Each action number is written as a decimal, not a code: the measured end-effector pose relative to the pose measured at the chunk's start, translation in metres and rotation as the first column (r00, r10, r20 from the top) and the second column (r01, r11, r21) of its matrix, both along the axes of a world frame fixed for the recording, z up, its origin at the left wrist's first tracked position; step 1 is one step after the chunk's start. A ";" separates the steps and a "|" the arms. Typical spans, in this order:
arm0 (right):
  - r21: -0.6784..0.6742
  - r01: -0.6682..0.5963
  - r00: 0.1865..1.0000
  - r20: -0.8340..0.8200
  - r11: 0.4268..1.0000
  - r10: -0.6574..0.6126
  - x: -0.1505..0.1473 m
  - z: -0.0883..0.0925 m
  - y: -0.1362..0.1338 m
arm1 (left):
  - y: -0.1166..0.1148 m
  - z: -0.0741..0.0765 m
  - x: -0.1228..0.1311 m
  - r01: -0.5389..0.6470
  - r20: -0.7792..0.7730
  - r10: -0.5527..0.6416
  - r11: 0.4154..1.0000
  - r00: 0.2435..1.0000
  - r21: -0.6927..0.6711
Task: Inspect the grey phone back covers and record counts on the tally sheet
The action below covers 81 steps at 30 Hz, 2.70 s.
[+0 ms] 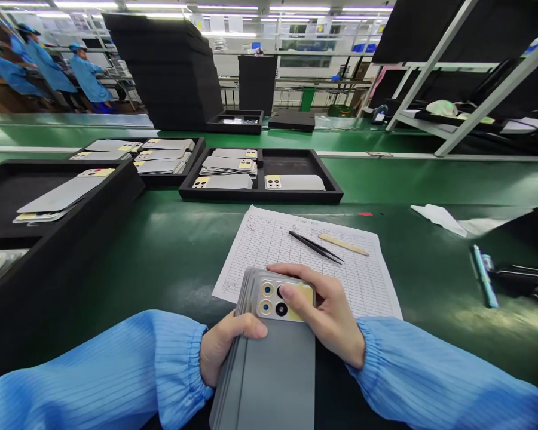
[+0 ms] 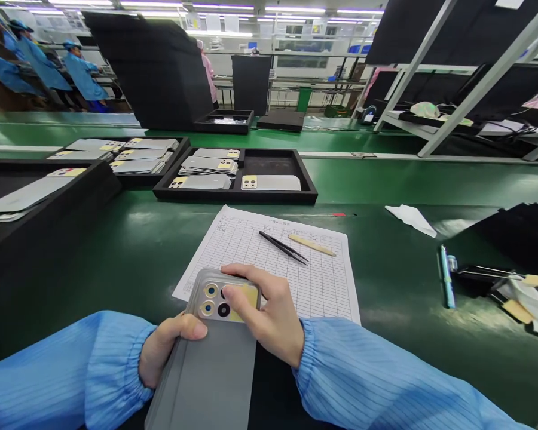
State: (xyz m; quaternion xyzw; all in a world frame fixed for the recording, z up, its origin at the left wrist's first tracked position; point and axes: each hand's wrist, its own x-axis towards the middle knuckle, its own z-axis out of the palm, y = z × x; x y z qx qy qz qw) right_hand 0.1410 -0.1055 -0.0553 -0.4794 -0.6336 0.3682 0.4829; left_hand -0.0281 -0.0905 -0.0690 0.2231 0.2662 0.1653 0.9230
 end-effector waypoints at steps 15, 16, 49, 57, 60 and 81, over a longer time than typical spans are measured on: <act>0.038 -0.035 0.997 -0.073 0.999 0.038 0.001 0.001 -0.002 | -0.001 -0.003 -0.001 -0.014 -0.025 0.013 0.999 1.000 -0.031; 0.043 -0.038 0.996 -0.081 0.998 0.042 0.001 0.002 -0.002 | 0.000 -0.003 -0.001 -0.011 -0.032 0.010 0.999 0.999 -0.037; -0.100 -0.274 0.950 -0.183 0.956 0.253 0.006 -0.001 0.004 | 0.002 0.003 -0.001 -0.010 -0.100 -0.010 0.980 0.995 -0.200; -0.059 -0.265 0.954 -0.159 0.962 0.253 0.006 -0.005 0.003 | 0.005 -0.004 -0.003 0.017 -0.046 -0.028 0.974 0.999 -0.224; -0.065 -0.218 0.969 -0.131 0.974 0.208 0.006 -0.006 0.005 | 0.008 -0.005 -0.004 0.010 -0.030 -0.018 0.970 0.999 -0.245; -0.368 0.172 0.850 -0.413 0.914 -0.326 0.030 0.005 0.033 | 0.018 -0.001 -0.008 -0.105 0.179 0.114 0.993 0.977 -0.059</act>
